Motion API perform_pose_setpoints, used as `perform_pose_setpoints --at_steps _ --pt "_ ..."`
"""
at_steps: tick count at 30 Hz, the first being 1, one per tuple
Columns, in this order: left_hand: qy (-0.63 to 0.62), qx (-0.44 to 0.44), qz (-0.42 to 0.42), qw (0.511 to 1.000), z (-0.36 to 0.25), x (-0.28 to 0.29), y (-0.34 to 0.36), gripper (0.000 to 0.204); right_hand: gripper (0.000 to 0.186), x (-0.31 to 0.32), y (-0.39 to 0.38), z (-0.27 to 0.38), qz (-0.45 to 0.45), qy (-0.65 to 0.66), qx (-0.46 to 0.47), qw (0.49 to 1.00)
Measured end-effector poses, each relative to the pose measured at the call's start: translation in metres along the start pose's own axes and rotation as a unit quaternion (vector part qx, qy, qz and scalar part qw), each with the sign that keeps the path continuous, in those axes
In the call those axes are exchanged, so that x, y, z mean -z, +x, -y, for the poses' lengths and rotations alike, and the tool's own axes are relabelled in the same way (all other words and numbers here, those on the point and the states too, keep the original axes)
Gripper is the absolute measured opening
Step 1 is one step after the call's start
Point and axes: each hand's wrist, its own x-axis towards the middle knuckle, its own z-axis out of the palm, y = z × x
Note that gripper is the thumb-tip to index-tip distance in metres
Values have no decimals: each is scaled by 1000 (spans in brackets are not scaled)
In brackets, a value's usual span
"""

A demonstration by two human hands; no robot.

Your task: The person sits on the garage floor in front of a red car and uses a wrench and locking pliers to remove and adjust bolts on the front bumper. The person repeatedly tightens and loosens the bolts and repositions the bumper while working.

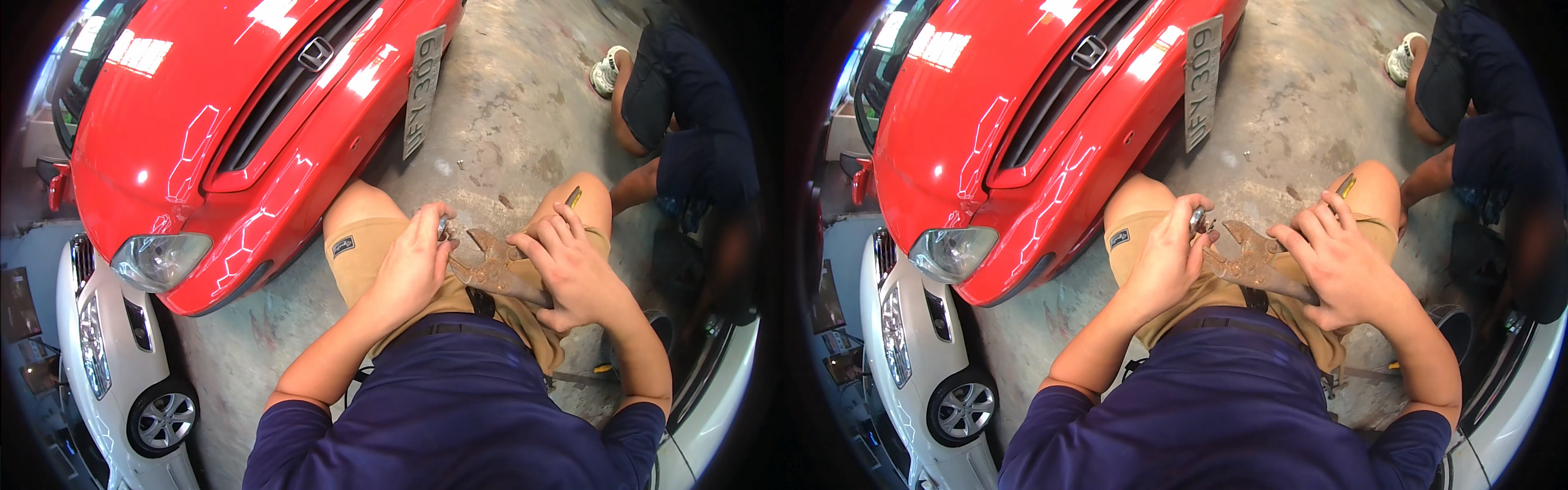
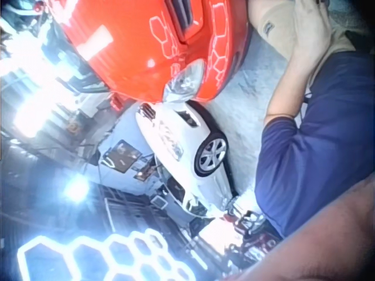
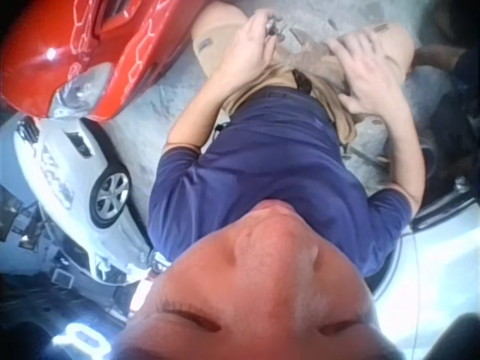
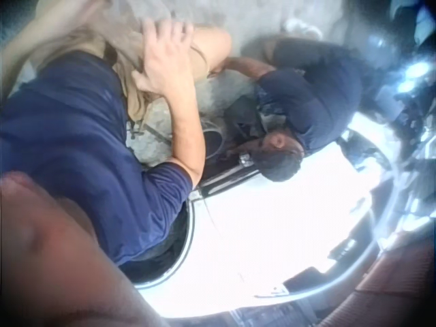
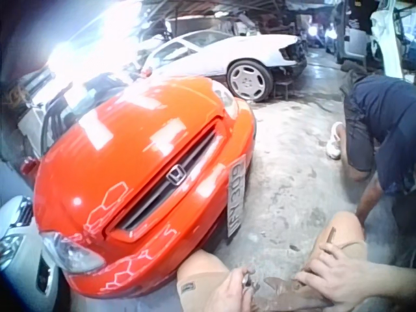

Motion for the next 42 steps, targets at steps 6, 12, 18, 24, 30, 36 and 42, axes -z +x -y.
perform_pose_setpoints --at_steps 6,12,18,24,30,36,42 --pt "-4 -24 21 1000 2 -2 -6 42 94 -6 9 -1 -22 -19 13 999" --pt "-35 -14 11 999 6 2 -11 44 105 -19 7 -3 -24 -4 0 1000" --pt "-135 30 93 986 3 16 -6 46 108 -30 2 -9 -49 3 4 999" --pt "-152 19 54 987 40 -5 -4 26 103 -53 6 -30 -67 10 50 996" --pt "-268 131 -55 953 48 -15 45 19 113 -51 -13 -46 0 0 45 999" --pt "-37 108 -94 989 228 -173 129 33 122 -89 -25 -67 -53 82 -48 994" --pt "-250 247 68 934 328 -220 121 67 117 -116 32 -32 -187 300 -55 934"
